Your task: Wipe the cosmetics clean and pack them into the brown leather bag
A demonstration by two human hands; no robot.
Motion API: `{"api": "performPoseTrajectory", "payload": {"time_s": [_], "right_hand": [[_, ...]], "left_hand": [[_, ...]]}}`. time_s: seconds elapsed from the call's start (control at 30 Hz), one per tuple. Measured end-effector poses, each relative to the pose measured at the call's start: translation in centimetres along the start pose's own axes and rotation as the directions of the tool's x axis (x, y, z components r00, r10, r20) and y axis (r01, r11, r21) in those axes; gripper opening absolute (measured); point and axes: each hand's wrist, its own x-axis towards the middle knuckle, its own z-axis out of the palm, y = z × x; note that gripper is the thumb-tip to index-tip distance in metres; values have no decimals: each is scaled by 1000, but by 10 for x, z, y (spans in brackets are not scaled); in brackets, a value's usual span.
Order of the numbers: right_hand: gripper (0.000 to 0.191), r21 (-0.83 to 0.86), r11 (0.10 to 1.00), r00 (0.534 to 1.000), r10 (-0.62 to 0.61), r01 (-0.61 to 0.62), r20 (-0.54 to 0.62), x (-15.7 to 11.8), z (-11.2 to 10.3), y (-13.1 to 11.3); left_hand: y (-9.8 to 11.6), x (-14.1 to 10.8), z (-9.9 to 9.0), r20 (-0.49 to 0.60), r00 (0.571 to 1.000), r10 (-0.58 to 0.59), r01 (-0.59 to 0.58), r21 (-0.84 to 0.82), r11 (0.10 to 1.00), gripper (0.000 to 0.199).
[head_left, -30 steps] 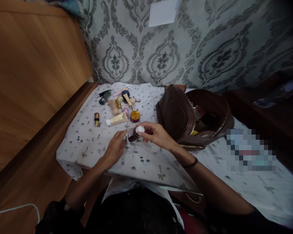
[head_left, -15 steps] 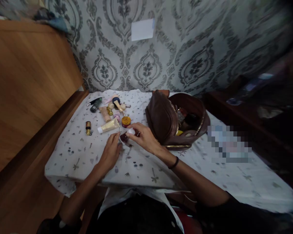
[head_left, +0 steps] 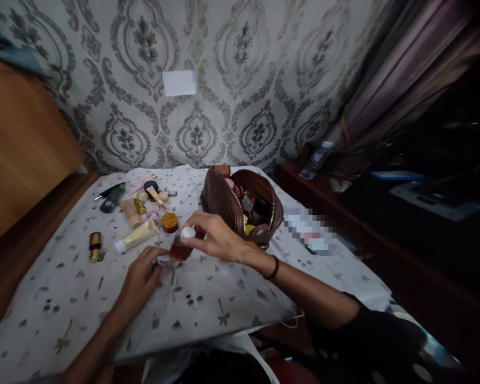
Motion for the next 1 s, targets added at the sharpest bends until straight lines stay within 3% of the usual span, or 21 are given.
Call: {"api": "performPoseTrajectory", "payload": {"time_s": [0.1, 0.2, 0.3, 0.43, 0.57, 0.7, 0.83, 0.93, 1.0], "right_hand": [[17, 92, 994, 991, 65, -54, -120, -5, -45, -1], [34, 62, 991, 959, 130, -118, -250, -10, -90, -2], [41, -24, 982, 945, 176, -190, -276, -16, -122, -4], [41, -116, 966, 947, 195, -230, -257, -22, -143, -8], [30, -129, 965, 927, 178, -231, -329, -25, -157, -16], [27, -272, 920, 929, 191, -282, -317, -27, -169, -11], [24, -516, 825, 971, 231, -230, -64, -29, -171, 6], [23, -588, 795, 950, 282, -151, 136, -29, -171, 13], [23, -611, 782, 930, 306, -123, 204, -28, -171, 14]], "left_hand": [[27, 18, -11, 47, 996, 72, -71, -23, 997, 25], [61, 44, -17, 97, 979, 182, -179, -39, 983, 22], [94, 77, -12, 112, 924, 365, -367, -5, 930, 14], [124, 119, 11, 146, 730, 667, -682, 194, 705, 26], [135, 141, 36, 238, 557, 795, -822, 294, 488, 24], [135, 149, 53, 301, 475, 827, -872, 285, 397, 17], [140, 151, 62, 508, 423, 751, -906, 209, 368, 14], [148, 150, 67, 662, 406, 630, -896, 153, 417, 12], [153, 148, 72, 757, 374, 536, -881, 108, 461, 19]]}}
